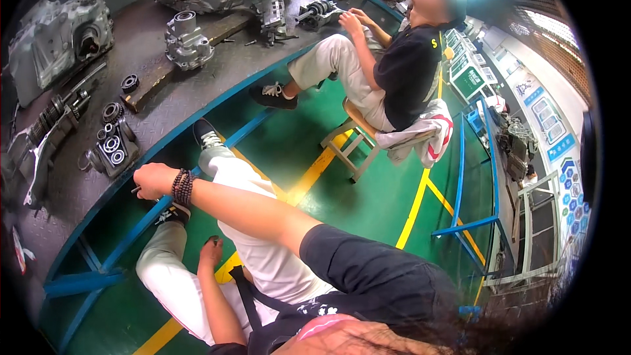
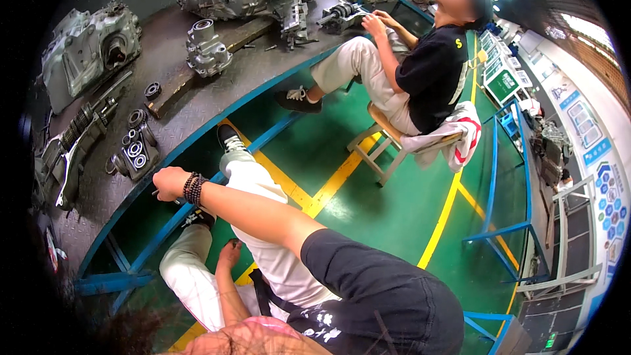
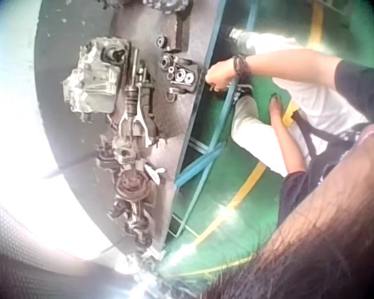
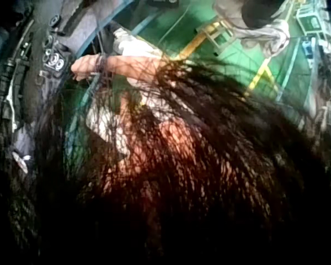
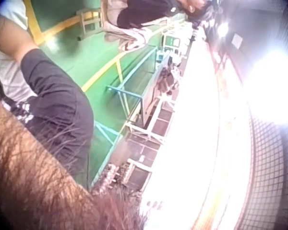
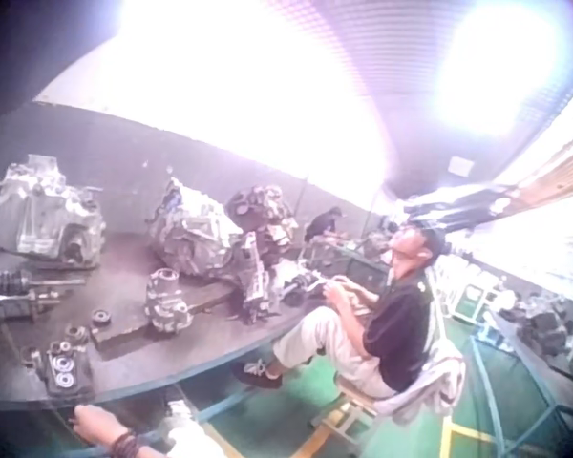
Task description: The person assembles internal transmission components by hand at a workbench, fitting bearings and metal rods into a central housing.
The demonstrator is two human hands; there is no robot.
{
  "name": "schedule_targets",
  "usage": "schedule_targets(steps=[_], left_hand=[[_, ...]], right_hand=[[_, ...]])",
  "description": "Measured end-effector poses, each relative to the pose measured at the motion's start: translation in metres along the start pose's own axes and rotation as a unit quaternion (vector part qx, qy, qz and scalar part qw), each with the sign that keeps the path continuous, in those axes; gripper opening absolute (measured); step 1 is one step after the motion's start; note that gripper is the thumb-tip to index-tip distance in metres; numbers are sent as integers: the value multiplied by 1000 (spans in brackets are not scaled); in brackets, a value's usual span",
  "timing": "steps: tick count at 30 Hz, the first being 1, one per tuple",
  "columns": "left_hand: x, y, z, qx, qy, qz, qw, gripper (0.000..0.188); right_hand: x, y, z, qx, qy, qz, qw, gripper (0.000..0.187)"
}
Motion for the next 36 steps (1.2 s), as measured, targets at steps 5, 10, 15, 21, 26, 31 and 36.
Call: schedule_targets(steps=[5, 10, 15, 21, 26, 31, 36], left_hand=[[-5, -3, 1, -19, -1, 2, 1000, 42], [-6, -1, 15, 25, -4, -3, 1000, 42], [-12, -8, 5, -16, -12, 11, 1000, 47], [-10, -4, 21, 11, -4, -6, 1000, 50], [-29, -24, 29, 105, -39, 35, 993, 54], [-13, -15, 7, 77, -39, -4, 996, 55], [31, 10, -52, 72, -29, -51, 996, 58]], right_hand=[[2, 3, -6, 0, 6, -5, 1000, 31], [3, 2, 5, 2, 34, -20, 999, 31], [1, -1, -7, 1, 28, -5, 1000, 35], [0, -7, 4, 22, 43, 15, 999, 36], [-2, -29, 0, 60, 70, 110, 990, 33], [-3, -34, 1, 80, 59, 145, 984, 32], [14, -18, -16, 84, 20, 201, 976, 27]])
Point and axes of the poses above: each hand's wrist, its own x-axis away from the middle knuckle, its own y-axis out of the back of the hand, z = x × y, the point moved 6 cm from there along -x, towards the middle knuckle, and after that the axes turned 3 degrees about -y, right-handed, at the moved point
